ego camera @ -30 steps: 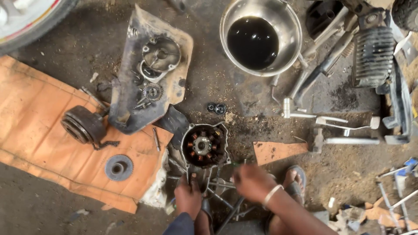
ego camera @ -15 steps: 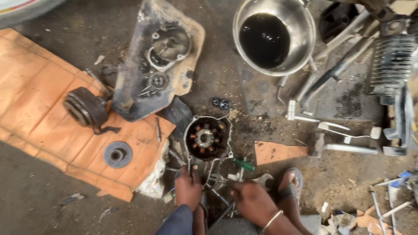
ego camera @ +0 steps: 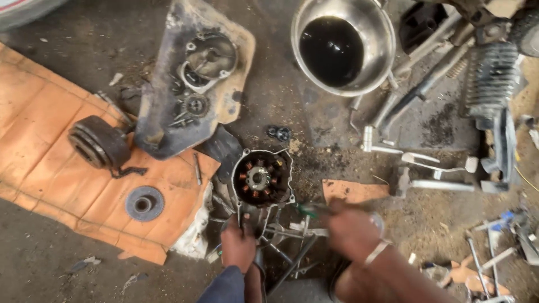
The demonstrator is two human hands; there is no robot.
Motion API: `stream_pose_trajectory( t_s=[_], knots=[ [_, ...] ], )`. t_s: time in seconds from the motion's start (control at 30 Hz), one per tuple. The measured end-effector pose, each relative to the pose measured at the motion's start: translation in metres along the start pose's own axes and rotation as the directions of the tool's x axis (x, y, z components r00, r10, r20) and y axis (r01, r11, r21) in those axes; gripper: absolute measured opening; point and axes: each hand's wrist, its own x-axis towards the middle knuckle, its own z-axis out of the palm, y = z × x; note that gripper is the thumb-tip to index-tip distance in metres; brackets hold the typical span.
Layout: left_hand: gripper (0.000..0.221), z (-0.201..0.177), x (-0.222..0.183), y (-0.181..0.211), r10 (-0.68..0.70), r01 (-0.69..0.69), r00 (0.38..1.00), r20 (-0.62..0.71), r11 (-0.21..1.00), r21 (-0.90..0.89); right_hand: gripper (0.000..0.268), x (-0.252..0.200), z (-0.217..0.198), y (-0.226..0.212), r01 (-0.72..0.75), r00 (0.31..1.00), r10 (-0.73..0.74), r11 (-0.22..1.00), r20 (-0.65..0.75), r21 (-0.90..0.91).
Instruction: Disassembling and inspecting engine internal components on a motorcycle, working on the stator and crankcase area.
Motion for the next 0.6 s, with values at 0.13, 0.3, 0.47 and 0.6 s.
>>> stream_pose_trajectory(
  t_s=[0.13,0.3,0.47,0.6],
  knots=[
    [0.027,-0.002,-0.001,0.004,-0.072,0.072,0.997,0.007,0.997,-0.001,0.054,0.017,-0.003,-0.035,0.343,0.803,-0.393,0.920,-0.447,-0.192],
    [0.025,0.003,0.007,-0.028,0.129,-0.126,0.992,-0.013,0.985,0.120,0.024,0.029,0.063,0.046,0.065,0.993,-0.047,0.981,0.104,-0.181],
    [0.030,-0.011,0.018,-0.038,-0.076,0.077,0.997,-0.021,0.995,0.068,0.058,-0.030,0.014,0.079,-0.163,0.985,0.160,0.986,-0.071,-0.028],
    [0.033,-0.061,0.027,-0.084,0.388,-0.356,0.901,-0.195,0.917,0.179,0.058,0.002,0.084,0.098,0.086,0.986,-0.087,0.996,-0.145,-0.009]
  ],
)
